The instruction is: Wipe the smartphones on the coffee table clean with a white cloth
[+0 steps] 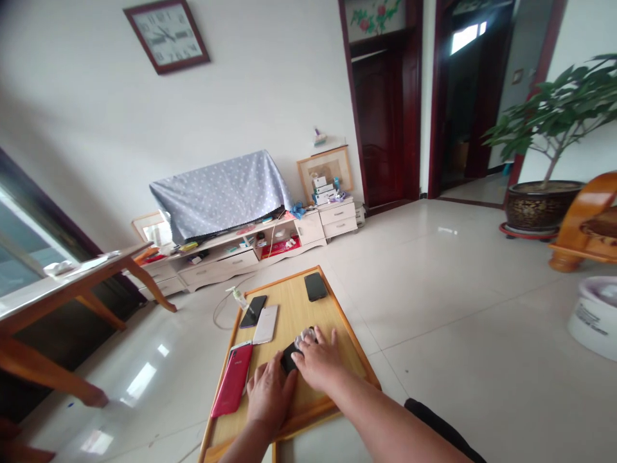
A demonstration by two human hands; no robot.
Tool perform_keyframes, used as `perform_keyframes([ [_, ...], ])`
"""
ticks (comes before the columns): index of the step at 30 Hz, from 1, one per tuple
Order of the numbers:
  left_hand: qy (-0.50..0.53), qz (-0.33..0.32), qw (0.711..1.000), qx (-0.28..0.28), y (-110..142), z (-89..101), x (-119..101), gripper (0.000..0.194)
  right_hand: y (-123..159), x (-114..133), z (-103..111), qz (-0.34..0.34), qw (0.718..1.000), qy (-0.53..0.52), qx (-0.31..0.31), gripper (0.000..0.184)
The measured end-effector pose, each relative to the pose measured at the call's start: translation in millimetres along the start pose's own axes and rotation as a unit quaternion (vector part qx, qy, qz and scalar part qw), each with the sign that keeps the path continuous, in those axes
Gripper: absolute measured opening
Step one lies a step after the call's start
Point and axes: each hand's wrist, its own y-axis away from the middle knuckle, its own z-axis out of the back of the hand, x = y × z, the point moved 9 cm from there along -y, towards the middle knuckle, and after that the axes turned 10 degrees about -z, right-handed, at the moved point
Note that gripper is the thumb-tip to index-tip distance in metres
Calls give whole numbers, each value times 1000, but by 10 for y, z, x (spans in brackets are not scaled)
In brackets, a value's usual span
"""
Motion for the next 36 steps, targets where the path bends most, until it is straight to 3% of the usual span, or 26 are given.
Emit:
perform_keyframes([
  [3, -11, 5, 1000, 21, -11, -60, 12, 56, 210, 248, -137, 90, 996, -17, 12, 62],
  [5, -16, 4, 1000, 21, -12, -74, 1, 56, 262, 283, -140, 110, 994, -20, 8, 62],
  [11, -15, 0, 1000, -5, -4, -5, -92, 60, -18, -219, 163, -37, 999, -8, -22, 61],
  [13, -19, 3, 1000, -1, -9, 3, -101, 61, -38, -275, 192, -55, 998, -7, -24, 62],
  [20, -25, 8, 999, 37, -26, -62, -49, 58, 330, 245, -107, 89, 996, -28, 3, 66],
  [22, -24, 11, 999, 41, -24, -65, -42, 58, 364, 281, -119, 100, 995, -22, 8, 66],
  [30, -15, 20, 1000, 10, -16, 9, -76, 62, 38, -326, 227, -62, 998, -1, -19, 64],
  [32, -9, 18, 1000, 8, -17, 8, -65, 62, 83, -270, 173, -50, 998, -3, -27, 67],
  [36, -1, 17, 999, 28, -18, -33, -31, 58, 315, 115, -82, 57, 998, -20, -12, 72],
])
